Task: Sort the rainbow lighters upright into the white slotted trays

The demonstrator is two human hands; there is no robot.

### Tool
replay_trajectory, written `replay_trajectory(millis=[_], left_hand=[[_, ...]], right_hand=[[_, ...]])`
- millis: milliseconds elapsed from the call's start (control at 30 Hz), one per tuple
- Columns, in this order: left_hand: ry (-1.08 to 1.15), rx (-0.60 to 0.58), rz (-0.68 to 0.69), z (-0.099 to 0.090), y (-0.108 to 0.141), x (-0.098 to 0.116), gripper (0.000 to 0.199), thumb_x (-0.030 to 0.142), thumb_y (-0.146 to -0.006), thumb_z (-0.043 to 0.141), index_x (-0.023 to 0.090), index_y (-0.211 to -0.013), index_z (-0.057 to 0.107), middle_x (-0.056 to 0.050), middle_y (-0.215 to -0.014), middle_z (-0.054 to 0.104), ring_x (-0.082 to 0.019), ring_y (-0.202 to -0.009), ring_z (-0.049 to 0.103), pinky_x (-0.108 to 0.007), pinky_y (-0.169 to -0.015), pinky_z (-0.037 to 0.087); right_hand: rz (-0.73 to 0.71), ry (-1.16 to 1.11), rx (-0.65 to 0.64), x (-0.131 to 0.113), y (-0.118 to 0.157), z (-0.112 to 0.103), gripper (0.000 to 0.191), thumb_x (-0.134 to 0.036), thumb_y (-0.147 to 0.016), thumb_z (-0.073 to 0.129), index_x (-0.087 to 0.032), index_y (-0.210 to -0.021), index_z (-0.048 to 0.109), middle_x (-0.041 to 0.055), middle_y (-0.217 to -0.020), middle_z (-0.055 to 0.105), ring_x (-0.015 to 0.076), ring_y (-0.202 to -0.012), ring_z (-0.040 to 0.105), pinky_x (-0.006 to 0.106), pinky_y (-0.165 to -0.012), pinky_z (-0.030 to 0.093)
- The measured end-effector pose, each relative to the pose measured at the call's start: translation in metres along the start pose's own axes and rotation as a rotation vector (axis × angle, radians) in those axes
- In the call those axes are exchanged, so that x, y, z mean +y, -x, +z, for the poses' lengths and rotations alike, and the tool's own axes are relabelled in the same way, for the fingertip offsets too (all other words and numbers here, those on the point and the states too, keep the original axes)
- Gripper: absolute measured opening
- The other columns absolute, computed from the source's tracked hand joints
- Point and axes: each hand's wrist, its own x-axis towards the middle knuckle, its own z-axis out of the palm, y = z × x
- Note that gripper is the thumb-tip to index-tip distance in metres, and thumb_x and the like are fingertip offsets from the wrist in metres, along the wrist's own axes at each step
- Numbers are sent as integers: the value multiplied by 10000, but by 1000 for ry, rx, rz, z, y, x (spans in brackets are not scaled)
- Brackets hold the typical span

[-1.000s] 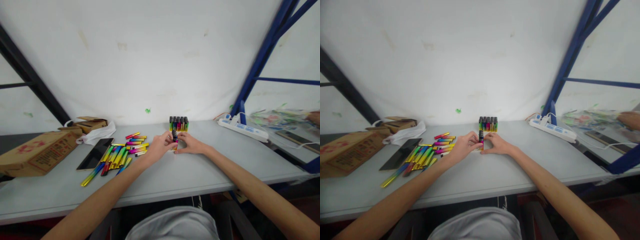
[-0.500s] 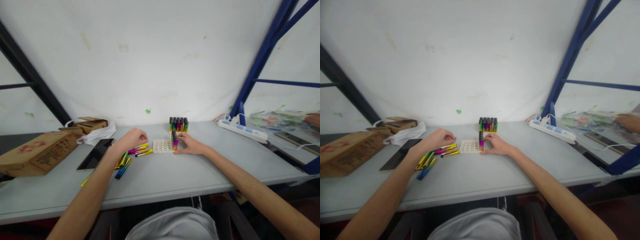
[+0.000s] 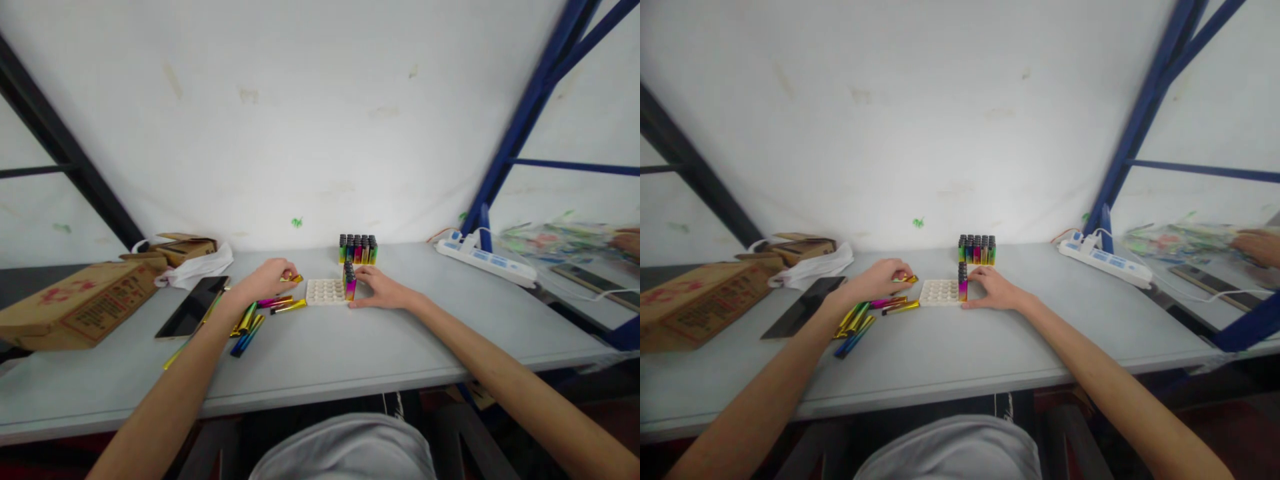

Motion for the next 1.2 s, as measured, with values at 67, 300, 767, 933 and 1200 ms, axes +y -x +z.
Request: replay_trajectory(millis=[67, 300, 767, 933, 1200], left_hand=[[78, 58, 0, -1, 1, 6, 211, 382, -719, 741, 205, -777, 642, -9, -658, 660, -172, -607, 573, -247, -593, 397], [713, 181, -127, 7, 1, 26, 371, 411, -770, 762, 216, -819, 451, -31, -728, 740, -158, -601, 673, -275, -624, 525], [1107, 59, -244, 43, 1, 50, 274, 213, -702, 745, 174, -864, 527, -55, -842, 710, -170, -601, 682, -206, -399, 378], [1167, 22, -277, 51, 2, 54, 270, 249, -743, 699, 218, -922, 500, 58, -620, 537, -106, -484, 479, -187, -408, 336], [1256, -153, -366, 51, 4, 62, 447, 563, -921, 422, 205, -652, 421, 70, -559, 252, -80, -440, 246, -175, -406, 210]], right_hand=[[0, 4, 0, 1, 0, 1, 723, -660, -804, 770, -146, -1300, 659, 167, -1302, 627, 333, -1204, 586, 504, -1088, 464], [-14, -1, 2, 2, 0, 1, 701, -656, -808, 769, -158, -1290, 665, 160, -1297, 631, 330, -1195, 587, 505, -1089, 462], [-20, -1, -4, -1, 0, -1, 706, -658, -822, 754, -162, -1315, 655, 154, -1304, 632, 330, -1211, 582, 506, -1095, 457], [-12, 1, -6, -1, 0, 0, 712, -659, -814, 760, -158, -1309, 658, 160, -1308, 632, 345, -1226, 577, 513, -1097, 455], [-21, 0, -1, 1, 0, 1, 703, -670, -818, 751, -175, -1308, 653, 150, -1303, 632, 336, -1208, 584, 509, -1077, 471]])
